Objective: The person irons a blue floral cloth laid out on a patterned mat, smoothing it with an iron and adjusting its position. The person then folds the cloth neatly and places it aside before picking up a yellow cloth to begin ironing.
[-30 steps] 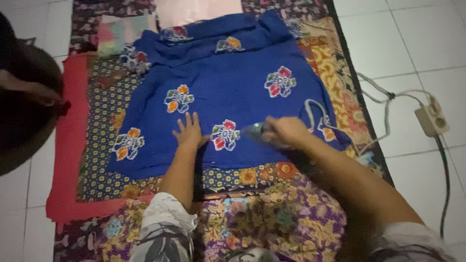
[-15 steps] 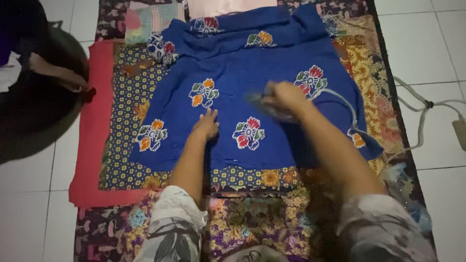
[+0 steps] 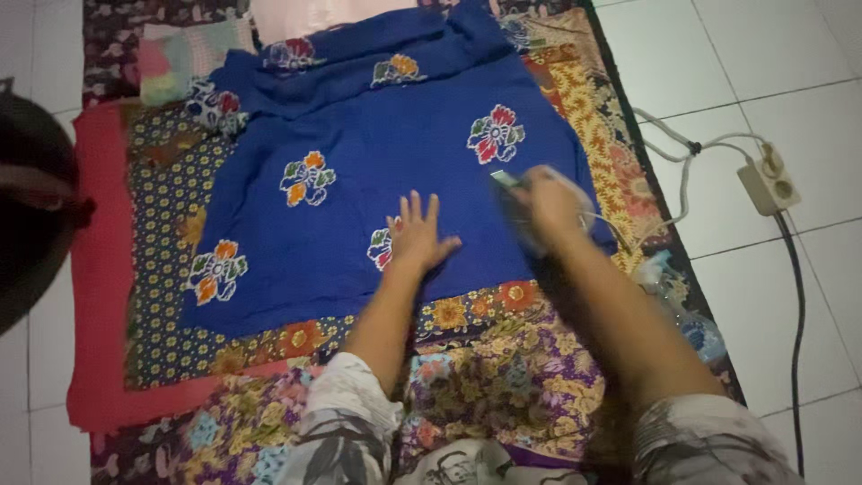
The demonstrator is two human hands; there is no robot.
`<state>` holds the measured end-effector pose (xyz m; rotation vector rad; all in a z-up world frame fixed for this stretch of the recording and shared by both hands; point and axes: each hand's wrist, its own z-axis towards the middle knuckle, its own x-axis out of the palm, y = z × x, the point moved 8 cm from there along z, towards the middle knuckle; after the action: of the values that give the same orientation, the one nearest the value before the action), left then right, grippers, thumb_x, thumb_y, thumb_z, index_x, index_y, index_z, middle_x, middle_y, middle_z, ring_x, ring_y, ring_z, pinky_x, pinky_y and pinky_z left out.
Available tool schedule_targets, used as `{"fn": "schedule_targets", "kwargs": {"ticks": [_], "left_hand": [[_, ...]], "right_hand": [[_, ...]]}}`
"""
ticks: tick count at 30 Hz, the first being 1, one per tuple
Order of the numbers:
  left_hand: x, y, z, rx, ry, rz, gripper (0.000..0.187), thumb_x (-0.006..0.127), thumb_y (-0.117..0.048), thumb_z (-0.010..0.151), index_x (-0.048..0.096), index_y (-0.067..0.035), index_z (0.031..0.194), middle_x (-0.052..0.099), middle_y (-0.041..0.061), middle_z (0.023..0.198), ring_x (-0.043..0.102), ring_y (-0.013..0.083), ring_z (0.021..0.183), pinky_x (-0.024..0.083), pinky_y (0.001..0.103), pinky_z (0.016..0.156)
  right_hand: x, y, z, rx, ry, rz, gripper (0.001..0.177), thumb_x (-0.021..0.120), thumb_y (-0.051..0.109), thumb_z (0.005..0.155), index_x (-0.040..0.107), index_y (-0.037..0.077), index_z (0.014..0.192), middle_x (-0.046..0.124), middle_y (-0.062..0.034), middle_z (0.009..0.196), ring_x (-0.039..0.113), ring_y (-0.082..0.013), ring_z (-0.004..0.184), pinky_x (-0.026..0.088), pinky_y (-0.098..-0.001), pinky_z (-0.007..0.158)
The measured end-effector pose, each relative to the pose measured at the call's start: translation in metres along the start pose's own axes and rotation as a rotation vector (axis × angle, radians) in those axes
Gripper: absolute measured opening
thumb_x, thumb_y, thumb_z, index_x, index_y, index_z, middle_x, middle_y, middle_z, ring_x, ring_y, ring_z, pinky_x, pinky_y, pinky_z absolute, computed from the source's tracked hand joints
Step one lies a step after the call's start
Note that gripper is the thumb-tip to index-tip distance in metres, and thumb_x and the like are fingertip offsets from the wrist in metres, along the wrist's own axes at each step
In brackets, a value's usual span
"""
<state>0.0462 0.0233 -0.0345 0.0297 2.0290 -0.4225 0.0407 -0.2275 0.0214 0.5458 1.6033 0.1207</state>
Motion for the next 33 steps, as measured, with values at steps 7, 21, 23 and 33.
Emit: {"fn": "schedule_targets", "kwargs": {"ticks": [7,21,23,33], "left_hand": [[0.019,-0.025,0.000,-0.086,0.187,0.130,0.134,0.090,-0.057,0.069,0.003,-0.024,0.165,-0.008,0.021,0.171,-0.003,0.0461,0.157,0.019,0.065,0.121],[0.015,-0.030,0.002,-0.086,0.167,0.174,0.136,0.092,-0.058,0.066,0.005,-0.024,0.166,-0.005,0.023,0.171,0.001,0.0480,0.156,0.020,0.068,0.120],[0.016,-0.030,0.000,-0.088,0.185,0.187,0.137,0.091,-0.059,0.066,0.004,-0.023,0.166,-0.005,0.023,0.171,0.001,0.0487,0.156,0.020,0.070,0.119],[-0.033,0.056,0.034,0.163,-0.493,-0.220,0.066,0.067,-0.035,0.095,0.050,-0.011,0.154,0.052,0.018,0.156,0.052,0.0383,0.145,0.046,0.055,0.120]], "right_hand": [[-0.075,-0.167,0.001,0.385,-0.240,-0.151,0.051,0.077,0.040,0.094,0.063,-0.002,0.120,0.071,-0.0267,0.104,0.068,-0.0450,0.097,0.052,-0.0536,0.083],[0.008,-0.015,0.072,-0.287,0.017,-0.233,0.052,0.068,0.056,0.094,0.060,0.008,0.114,0.073,-0.0209,0.092,0.071,-0.0429,0.085,0.055,-0.0549,0.072],[-0.006,-0.026,0.106,-0.126,-0.074,-0.211,0.053,0.070,0.056,0.092,0.061,0.007,0.112,0.073,-0.0221,0.093,0.072,-0.0432,0.086,0.055,-0.0557,0.073],[0.011,0.064,0.077,-0.372,0.201,-0.201,0.053,0.071,0.058,0.085,0.063,0.013,0.111,0.073,-0.0196,0.096,0.070,-0.0421,0.089,0.055,-0.0539,0.076]]}}
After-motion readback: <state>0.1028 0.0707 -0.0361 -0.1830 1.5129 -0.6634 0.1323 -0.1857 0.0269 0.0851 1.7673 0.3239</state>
